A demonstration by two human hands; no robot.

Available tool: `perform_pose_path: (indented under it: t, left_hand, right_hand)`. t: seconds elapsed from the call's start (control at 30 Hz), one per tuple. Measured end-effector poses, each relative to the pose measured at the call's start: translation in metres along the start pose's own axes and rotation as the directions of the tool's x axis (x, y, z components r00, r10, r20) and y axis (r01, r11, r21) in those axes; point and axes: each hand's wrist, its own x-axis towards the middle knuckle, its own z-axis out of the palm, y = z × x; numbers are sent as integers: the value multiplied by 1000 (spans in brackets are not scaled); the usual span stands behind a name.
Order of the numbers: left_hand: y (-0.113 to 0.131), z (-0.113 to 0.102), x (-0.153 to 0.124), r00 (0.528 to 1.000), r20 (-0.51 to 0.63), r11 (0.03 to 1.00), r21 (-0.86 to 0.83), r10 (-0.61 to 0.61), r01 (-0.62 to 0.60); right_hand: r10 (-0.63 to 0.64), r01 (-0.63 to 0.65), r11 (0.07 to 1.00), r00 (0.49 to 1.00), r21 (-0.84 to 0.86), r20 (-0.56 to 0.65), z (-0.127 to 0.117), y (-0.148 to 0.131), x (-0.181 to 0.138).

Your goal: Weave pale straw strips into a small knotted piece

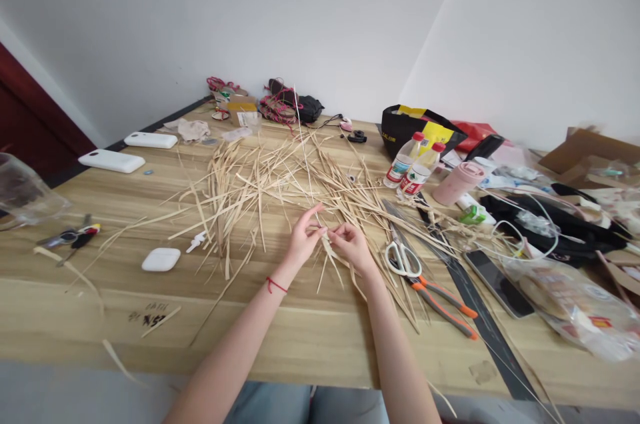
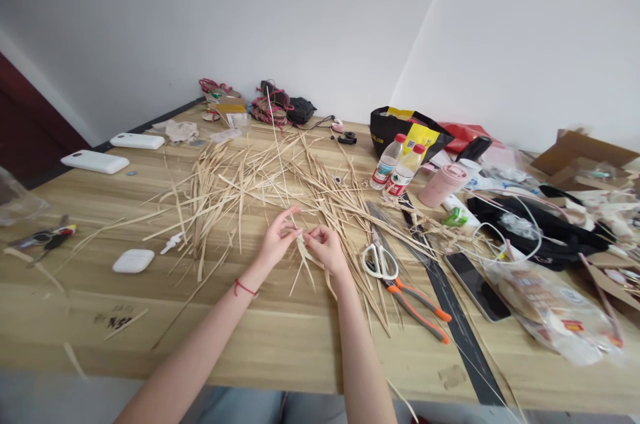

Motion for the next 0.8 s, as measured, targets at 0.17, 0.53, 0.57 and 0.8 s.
perform_pose_path:
  t: [0.17, 0.53, 0.57, 0.8]
  left_hand:
    - [4, -1, 1, 999, 17, 1000, -15, 27, -27]
    - [8, -2, 4, 997, -74, 968, -251, -4, -15]
    - [8, -2, 5, 998, -62, 959, -284, -27, 8]
    - [-1, -8, 6, 977, 122, 926, -316, -177, 207]
  right_hand:
    - [2, -2, 1000, 1000, -4, -16, 2, -12, -3]
    - [51, -51, 999, 998, 0, -38, 5, -8, -4]
    - [58, -58, 998, 998, 22, -37, 5, -9, -4]
    - [98, -100, 987, 995, 125, 22, 6, -13, -6]
